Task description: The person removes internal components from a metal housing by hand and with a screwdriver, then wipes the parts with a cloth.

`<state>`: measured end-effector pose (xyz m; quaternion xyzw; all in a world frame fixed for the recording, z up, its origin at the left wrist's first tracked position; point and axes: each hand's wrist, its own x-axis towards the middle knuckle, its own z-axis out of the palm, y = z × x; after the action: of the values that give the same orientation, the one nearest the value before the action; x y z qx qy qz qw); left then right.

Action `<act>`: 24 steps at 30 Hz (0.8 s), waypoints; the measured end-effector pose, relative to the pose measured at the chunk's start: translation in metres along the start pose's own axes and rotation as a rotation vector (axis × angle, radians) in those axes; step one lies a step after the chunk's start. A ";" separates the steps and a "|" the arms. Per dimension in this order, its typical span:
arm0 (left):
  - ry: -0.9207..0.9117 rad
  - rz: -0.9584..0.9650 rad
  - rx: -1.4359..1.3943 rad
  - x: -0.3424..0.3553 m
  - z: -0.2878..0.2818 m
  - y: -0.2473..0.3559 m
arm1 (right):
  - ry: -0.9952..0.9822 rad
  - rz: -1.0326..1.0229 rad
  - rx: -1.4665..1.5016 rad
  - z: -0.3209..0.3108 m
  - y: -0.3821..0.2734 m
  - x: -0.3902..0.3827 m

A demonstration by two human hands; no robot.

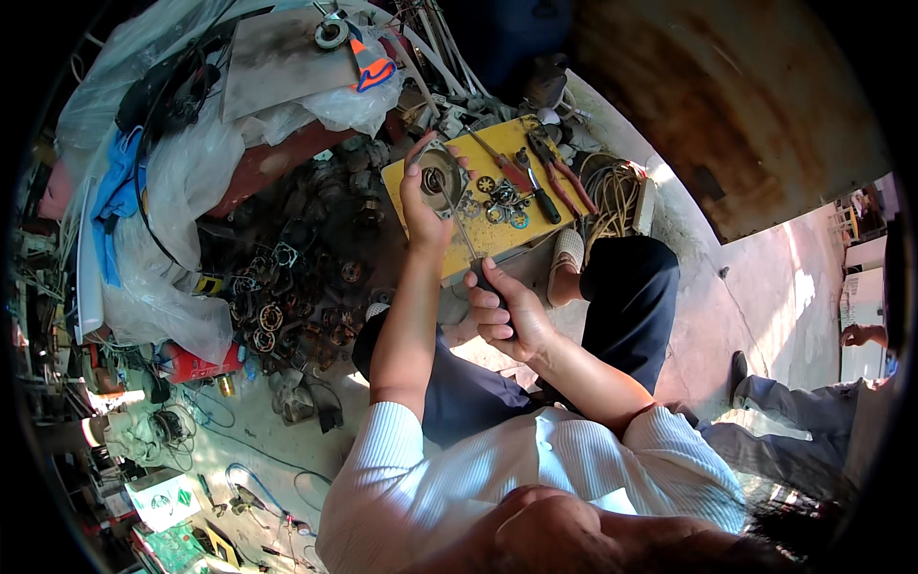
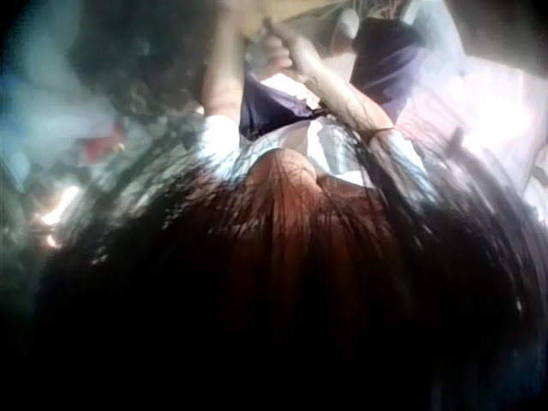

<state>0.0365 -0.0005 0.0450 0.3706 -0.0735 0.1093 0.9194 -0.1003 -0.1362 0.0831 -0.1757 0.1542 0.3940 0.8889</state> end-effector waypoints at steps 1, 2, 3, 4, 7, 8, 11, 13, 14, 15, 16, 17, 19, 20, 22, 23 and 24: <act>0.012 -0.002 -0.008 0.000 0.002 -0.001 | 0.071 -0.061 -0.143 -0.001 0.004 0.002; 0.025 -0.003 -0.015 -0.001 0.003 -0.001 | 0.083 -0.080 -0.188 -0.005 0.005 0.004; 0.044 -0.006 -0.020 -0.002 0.003 -0.001 | 0.091 -0.085 -0.202 -0.004 0.004 0.004; 0.042 -0.007 -0.020 -0.001 0.001 -0.003 | 0.099 -0.089 -0.217 -0.002 0.002 0.003; 0.049 -0.015 0.025 0.002 0.003 -0.006 | 0.139 -0.170 -0.429 -0.011 0.002 0.004; 0.033 0.010 0.079 0.003 -0.002 -0.009 | 0.155 -0.208 -0.528 -0.016 0.003 0.006; 0.039 -0.045 0.031 0.001 0.002 -0.005 | 0.230 -0.244 -0.643 -0.025 -0.001 0.008; 0.082 -0.022 0.268 -0.002 -0.001 -0.007 | 0.344 -0.677 -1.244 -0.045 0.002 0.019; 0.102 -0.008 0.385 -0.003 -0.002 -0.009 | 0.396 -0.901 -1.543 -0.053 0.001 0.023; 0.127 -0.064 0.383 -0.012 0.003 -0.014 | 0.424 -0.839 -1.571 -0.057 -0.003 0.025; 0.197 -0.155 0.197 -0.009 0.000 -0.016 | 0.441 -0.787 -1.603 -0.056 -0.016 0.029; 0.265 -0.244 0.009 -0.005 -0.004 -0.018 | 0.458 -0.736 -1.636 -0.055 -0.028 0.032; 0.274 -0.334 -0.145 0.000 -0.004 -0.003 | 0.324 -0.638 -1.528 -0.048 -0.036 0.025; 0.278 -0.381 -0.223 0.001 -0.005 0.003 | 0.292 -0.516 -1.379 -0.038 -0.038 0.016; 0.203 -0.392 -0.347 0.002 -0.015 0.009 | 0.190 -0.336 -1.117 -0.019 -0.039 0.006; 0.165 -0.394 -0.411 0.002 -0.021 0.011 | 0.176 -0.257 -0.986 -0.011 -0.040 0.001; 0.116 -0.408 -0.445 0.001 -0.022 0.013 | 0.169 -0.173 -0.850 -0.006 -0.040 -0.005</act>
<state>0.0355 0.0241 0.0379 0.1606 0.0332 -0.0755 0.9836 -0.0744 -0.1671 0.0875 -0.5694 0.0352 0.3307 0.7518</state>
